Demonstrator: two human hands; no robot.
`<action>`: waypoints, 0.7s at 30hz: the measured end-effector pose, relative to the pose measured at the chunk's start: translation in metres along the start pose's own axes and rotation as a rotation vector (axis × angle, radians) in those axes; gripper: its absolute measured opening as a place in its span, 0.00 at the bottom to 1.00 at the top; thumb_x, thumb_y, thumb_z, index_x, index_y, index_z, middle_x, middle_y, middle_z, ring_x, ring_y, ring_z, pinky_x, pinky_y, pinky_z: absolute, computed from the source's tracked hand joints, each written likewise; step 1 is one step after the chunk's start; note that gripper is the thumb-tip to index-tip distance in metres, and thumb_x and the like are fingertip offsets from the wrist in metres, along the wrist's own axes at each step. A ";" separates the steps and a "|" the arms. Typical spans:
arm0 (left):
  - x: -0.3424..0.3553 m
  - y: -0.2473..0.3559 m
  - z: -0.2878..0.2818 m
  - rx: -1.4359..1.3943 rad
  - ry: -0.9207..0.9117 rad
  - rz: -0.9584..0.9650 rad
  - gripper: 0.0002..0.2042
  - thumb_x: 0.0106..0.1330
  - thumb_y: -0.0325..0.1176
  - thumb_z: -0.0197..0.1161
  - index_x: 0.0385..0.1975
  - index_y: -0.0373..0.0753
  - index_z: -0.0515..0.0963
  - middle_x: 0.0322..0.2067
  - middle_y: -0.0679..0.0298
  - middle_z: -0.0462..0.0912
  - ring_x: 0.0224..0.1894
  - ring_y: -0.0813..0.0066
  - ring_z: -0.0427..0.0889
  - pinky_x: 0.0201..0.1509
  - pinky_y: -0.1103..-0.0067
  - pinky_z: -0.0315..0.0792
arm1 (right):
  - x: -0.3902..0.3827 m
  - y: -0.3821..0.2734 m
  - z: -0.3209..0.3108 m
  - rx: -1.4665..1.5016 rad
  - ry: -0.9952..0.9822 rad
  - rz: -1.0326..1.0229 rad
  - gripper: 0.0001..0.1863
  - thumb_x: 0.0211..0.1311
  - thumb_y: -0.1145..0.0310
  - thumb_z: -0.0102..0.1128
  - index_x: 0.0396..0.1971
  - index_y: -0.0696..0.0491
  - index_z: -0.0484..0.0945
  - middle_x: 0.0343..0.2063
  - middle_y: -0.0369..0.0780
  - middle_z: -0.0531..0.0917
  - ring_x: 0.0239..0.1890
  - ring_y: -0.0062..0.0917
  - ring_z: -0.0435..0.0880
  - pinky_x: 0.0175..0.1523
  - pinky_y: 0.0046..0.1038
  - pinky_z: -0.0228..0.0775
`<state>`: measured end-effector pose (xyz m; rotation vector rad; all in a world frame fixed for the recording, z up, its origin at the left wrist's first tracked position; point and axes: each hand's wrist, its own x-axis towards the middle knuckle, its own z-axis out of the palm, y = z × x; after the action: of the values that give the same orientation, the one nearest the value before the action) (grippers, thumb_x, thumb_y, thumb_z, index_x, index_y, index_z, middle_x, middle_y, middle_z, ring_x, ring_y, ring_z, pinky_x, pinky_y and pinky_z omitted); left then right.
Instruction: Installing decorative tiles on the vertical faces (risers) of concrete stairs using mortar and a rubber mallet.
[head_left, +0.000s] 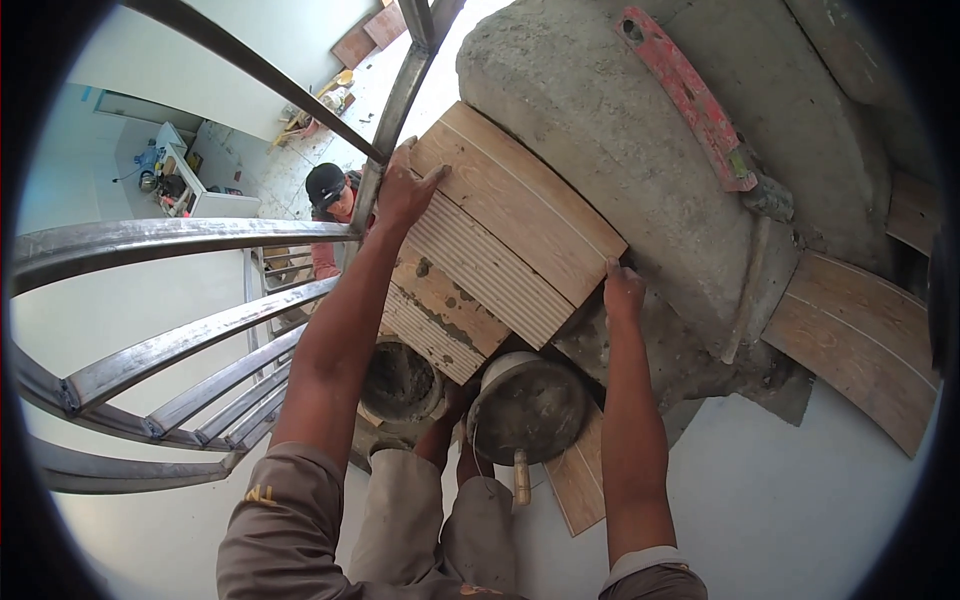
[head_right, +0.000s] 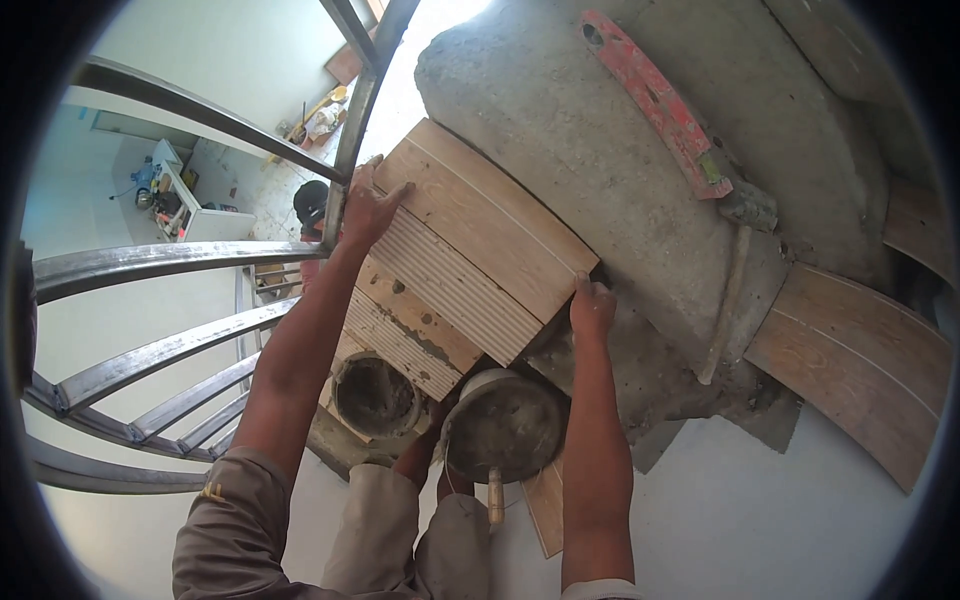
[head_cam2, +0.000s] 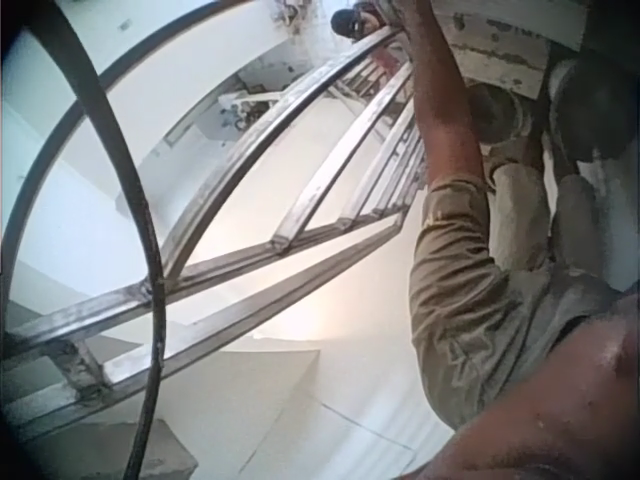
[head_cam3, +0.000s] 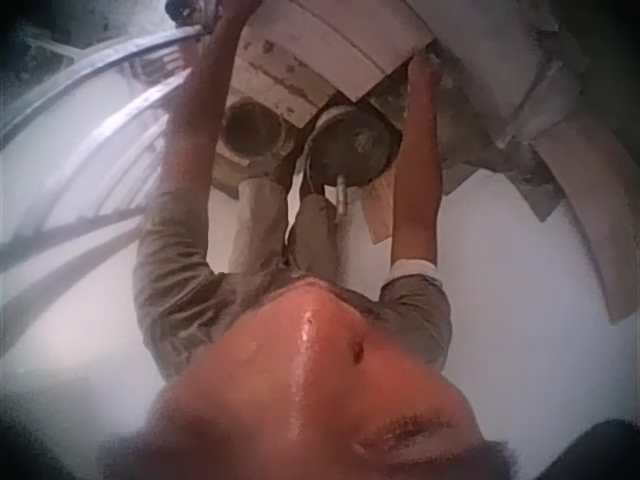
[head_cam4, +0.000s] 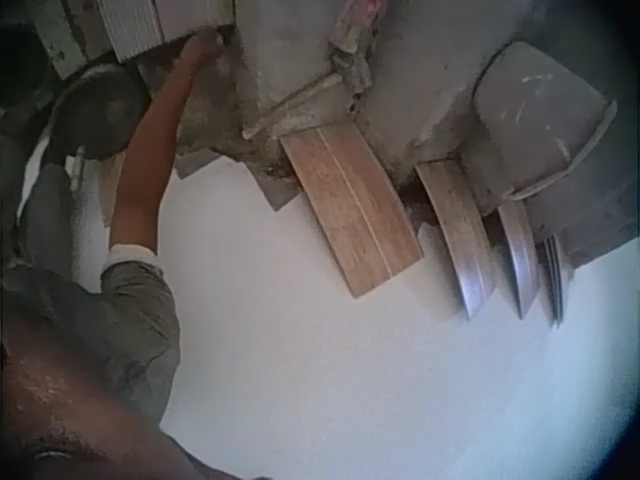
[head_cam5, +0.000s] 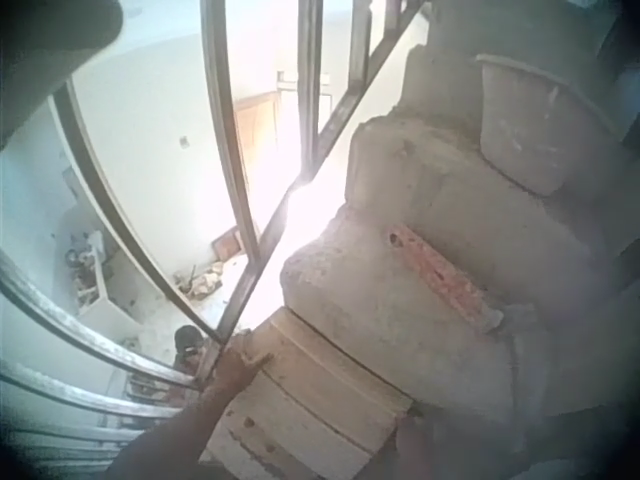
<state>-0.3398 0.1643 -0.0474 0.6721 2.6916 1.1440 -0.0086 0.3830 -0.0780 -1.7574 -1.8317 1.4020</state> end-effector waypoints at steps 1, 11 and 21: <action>0.000 -0.003 0.000 -0.023 0.005 0.005 0.39 0.58 0.45 0.76 0.65 0.29 0.68 0.59 0.43 0.76 0.63 0.50 0.76 0.67 0.64 0.70 | 0.001 -0.001 0.001 -0.044 0.002 -0.032 0.26 0.70 0.54 0.61 0.22 0.65 0.76 0.18 0.44 0.75 0.26 0.29 0.70 0.37 0.39 0.67; -0.023 0.005 0.011 0.307 0.040 0.117 0.42 0.59 0.55 0.72 0.68 0.35 0.66 0.68 0.42 0.66 0.70 0.46 0.67 0.71 0.57 0.63 | -0.006 -0.018 -0.014 -0.285 -0.055 -0.081 0.25 0.68 0.54 0.63 0.24 0.63 0.77 0.19 0.44 0.77 0.25 0.27 0.73 0.37 0.37 0.68; -0.104 0.062 0.036 0.459 -0.222 0.336 0.52 0.60 0.73 0.57 0.77 0.44 0.52 0.77 0.45 0.44 0.80 0.46 0.40 0.77 0.40 0.32 | -0.046 -0.193 -0.141 -0.337 0.424 -0.457 0.23 0.65 0.49 0.65 0.42 0.57 0.82 0.36 0.45 0.84 0.40 0.34 0.84 0.50 0.37 0.73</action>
<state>-0.2155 0.1785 -0.0335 1.2730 2.7222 0.4492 -0.0173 0.4430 0.1574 -1.4784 -2.1138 0.5298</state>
